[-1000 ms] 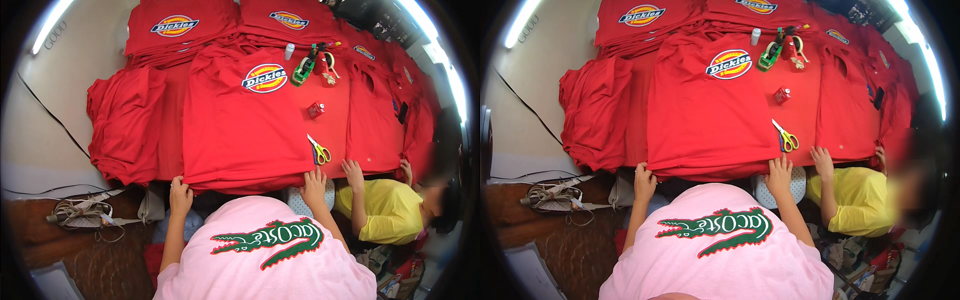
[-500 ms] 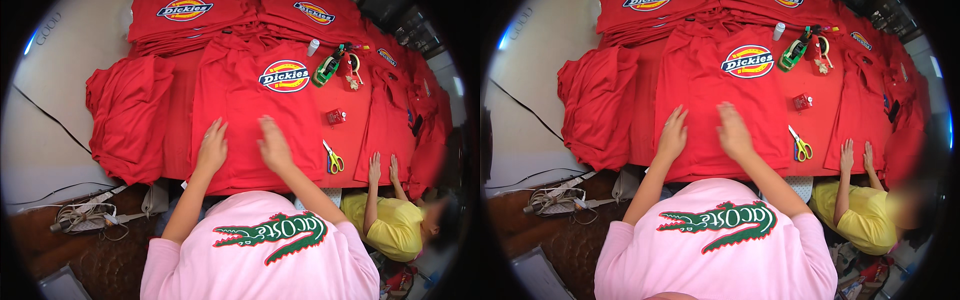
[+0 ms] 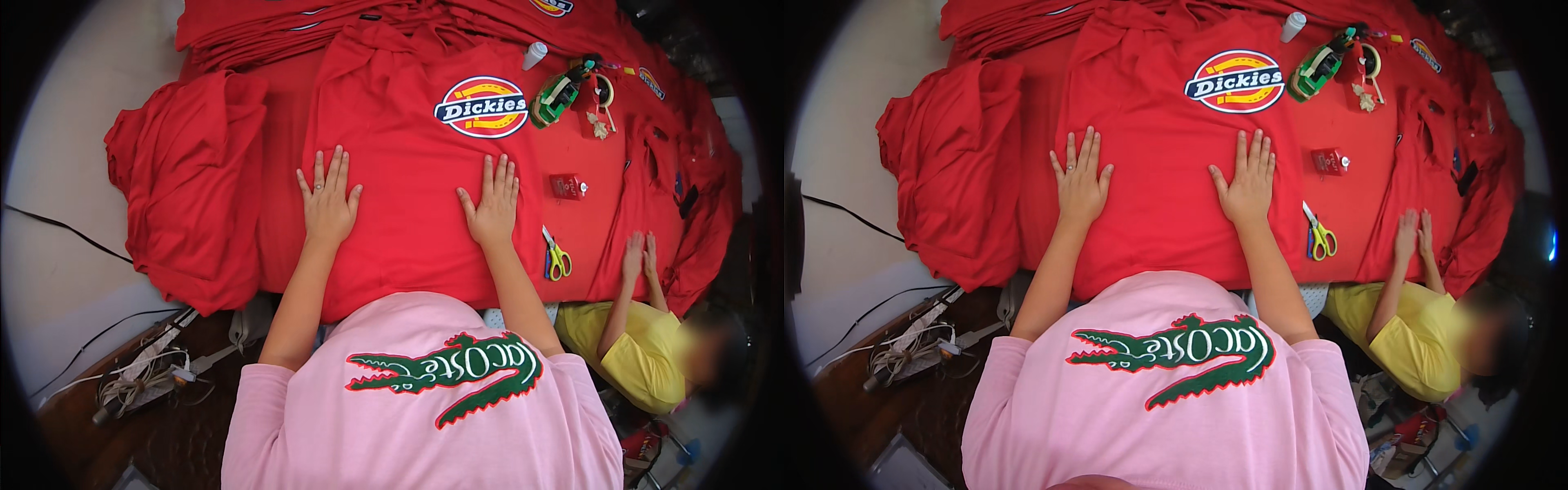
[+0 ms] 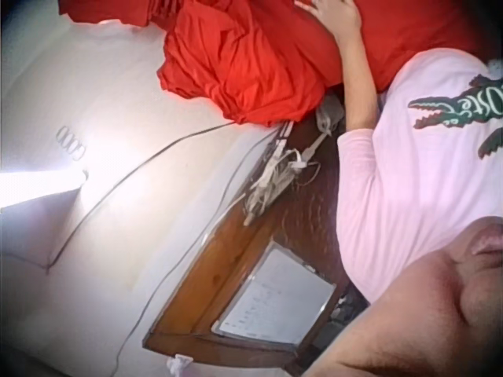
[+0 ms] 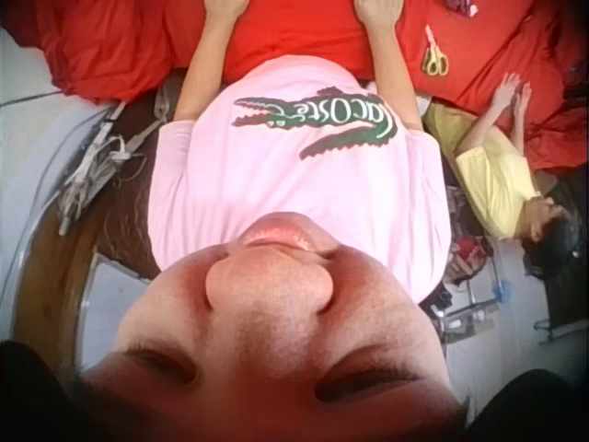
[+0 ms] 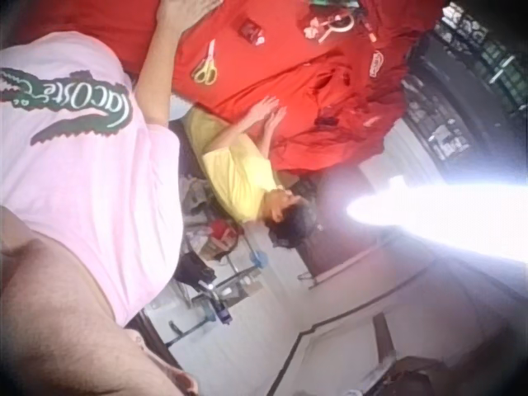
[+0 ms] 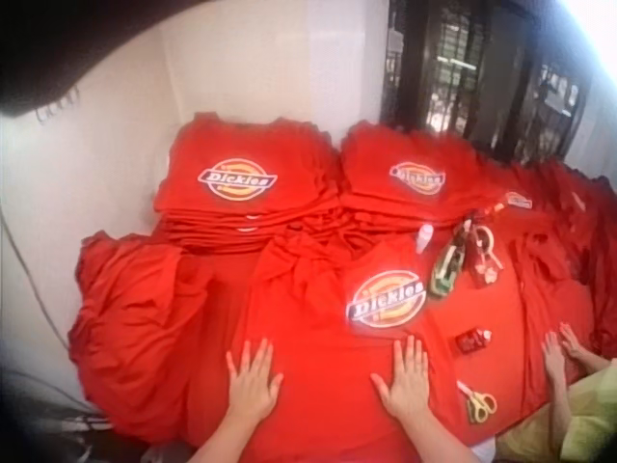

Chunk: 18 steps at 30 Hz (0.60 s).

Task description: The person picks up a red t-shirt from a stack, smooths it out on the table, and folds the shirt before placing it back on a stack.

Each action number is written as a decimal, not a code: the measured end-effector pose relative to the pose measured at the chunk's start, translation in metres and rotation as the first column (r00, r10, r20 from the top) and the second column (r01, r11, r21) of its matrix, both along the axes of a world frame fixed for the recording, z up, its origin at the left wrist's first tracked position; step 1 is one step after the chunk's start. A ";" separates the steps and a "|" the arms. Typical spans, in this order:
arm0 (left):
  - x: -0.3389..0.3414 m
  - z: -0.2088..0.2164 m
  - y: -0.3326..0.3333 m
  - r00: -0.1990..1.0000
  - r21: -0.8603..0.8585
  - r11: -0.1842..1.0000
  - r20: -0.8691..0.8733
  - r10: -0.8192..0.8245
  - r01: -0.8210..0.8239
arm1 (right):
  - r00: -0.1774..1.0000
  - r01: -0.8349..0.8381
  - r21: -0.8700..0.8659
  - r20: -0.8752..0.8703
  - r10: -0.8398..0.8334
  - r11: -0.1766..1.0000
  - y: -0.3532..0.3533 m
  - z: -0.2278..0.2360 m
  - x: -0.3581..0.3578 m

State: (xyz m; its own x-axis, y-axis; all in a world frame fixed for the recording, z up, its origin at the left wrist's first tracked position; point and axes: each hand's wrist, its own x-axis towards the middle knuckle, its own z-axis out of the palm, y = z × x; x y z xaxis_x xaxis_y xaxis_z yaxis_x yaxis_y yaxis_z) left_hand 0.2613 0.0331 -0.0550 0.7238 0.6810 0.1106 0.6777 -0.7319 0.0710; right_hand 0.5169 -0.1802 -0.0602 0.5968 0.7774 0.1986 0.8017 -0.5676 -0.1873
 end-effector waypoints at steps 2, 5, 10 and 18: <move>0.000 0.003 0.000 1.000 -0.013 1.000 0.001 0.003 -0.003 | 0.999 0.032 0.001 -0.021 -0.032 0.999 0.001 -0.001 0.004; 0.005 0.004 0.003 0.999 -0.033 0.999 0.034 0.003 -0.002 | 0.996 0.077 0.001 -0.038 -0.077 0.997 0.007 -0.003 0.004; 0.034 0.005 0.041 0.986 -0.047 0.986 0.067 -0.155 0.158 | 0.926 -0.295 0.118 -0.209 0.314 0.948 0.067 0.023 -0.038; 0.064 0.002 0.091 1.000 0.046 0.998 -0.003 -0.030 0.030 | 0.859 -0.471 0.005 -0.225 0.460 0.882 0.152 -0.002 -0.037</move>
State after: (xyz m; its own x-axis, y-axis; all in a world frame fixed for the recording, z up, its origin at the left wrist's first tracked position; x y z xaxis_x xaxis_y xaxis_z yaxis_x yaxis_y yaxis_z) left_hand 0.3258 0.1244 -0.0535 0.7442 0.6532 0.1398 0.6556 -0.7543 0.0351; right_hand 0.4803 -0.0284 -0.0618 0.1859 0.9805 0.0636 0.9186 -0.1505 -0.3655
